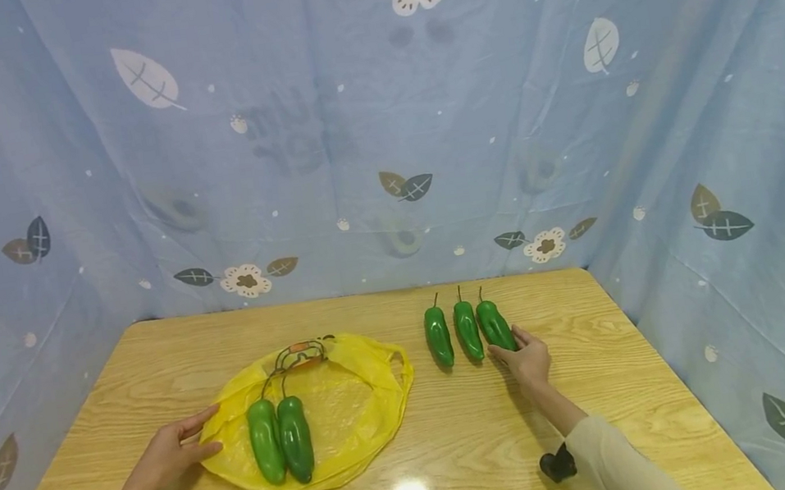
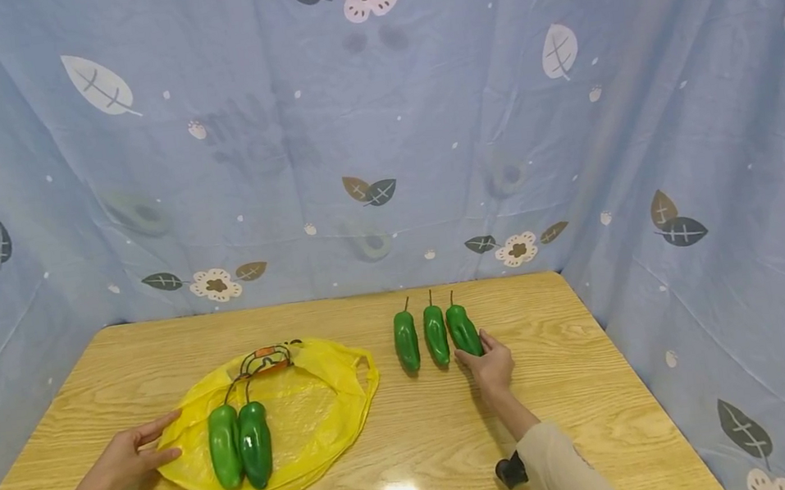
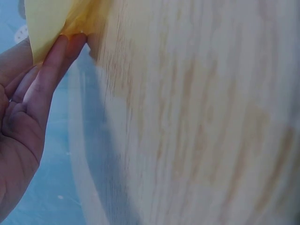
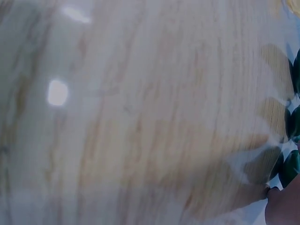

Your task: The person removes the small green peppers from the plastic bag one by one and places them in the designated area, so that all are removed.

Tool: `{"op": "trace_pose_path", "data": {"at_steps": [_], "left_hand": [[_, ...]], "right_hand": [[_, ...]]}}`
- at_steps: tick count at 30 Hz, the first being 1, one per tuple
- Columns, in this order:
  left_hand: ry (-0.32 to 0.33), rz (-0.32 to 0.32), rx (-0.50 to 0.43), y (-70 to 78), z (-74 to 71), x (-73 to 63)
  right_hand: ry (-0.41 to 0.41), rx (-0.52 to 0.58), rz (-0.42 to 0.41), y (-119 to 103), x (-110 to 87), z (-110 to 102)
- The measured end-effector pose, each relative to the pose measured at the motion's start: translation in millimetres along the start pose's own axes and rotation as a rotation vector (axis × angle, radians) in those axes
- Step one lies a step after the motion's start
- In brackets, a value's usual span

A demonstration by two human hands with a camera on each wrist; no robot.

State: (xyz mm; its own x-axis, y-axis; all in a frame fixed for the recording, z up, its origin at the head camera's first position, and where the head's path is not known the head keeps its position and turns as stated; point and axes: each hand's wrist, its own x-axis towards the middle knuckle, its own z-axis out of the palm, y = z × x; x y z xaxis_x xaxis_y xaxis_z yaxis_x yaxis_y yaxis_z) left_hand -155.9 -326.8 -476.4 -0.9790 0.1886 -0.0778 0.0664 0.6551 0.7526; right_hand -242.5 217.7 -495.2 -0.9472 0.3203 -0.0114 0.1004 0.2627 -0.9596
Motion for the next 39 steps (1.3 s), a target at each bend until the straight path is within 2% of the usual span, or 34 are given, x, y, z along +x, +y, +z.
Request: {"op": "trace_pose_path", "data": {"at_steps": [12,20,23,25,30,34,36,39], "left_hand": [[-0.009,-0.004,-0.001,-3.0,-0.8,-0.9],[-0.016,-0.010,-0.011,-4.9,-0.2,-2.8],[-0.024,-0.013,-0.009,-5.5,0.1,-2.5],[-0.029,-0.023,-0.006,-5.8,0.1,-3.1],[-0.023,-0.036,0.011,-5.2,-0.8,-4.1],[-0.010,-0.021,0.031,-4.1,-1.6,-1.5],[-0.010,-0.013,0.033,-3.4,-1.6,-0.4],[-0.010,-0.013,0.030,-1.5,-1.3,0.7]], "right_hand": [[-0.033,0.098,0.004,-0.1,-4.5,-7.8],[-0.062,0.055,0.033,3.8,-10.6,-19.5],[-0.016,0.123,0.033,5.6,-13.9,-21.9],[0.037,0.188,0.005,6.1,-16.8,-22.4],[0.237,0.356,-0.107,2.5,-25.4,-17.0],[0.355,0.455,-0.148,-2.4,-33.9,-8.7],[0.384,0.468,-0.153,-4.4,-38.8,-5.0],[0.384,0.488,-0.171,-6.4,-46.5,-0.6]]}}
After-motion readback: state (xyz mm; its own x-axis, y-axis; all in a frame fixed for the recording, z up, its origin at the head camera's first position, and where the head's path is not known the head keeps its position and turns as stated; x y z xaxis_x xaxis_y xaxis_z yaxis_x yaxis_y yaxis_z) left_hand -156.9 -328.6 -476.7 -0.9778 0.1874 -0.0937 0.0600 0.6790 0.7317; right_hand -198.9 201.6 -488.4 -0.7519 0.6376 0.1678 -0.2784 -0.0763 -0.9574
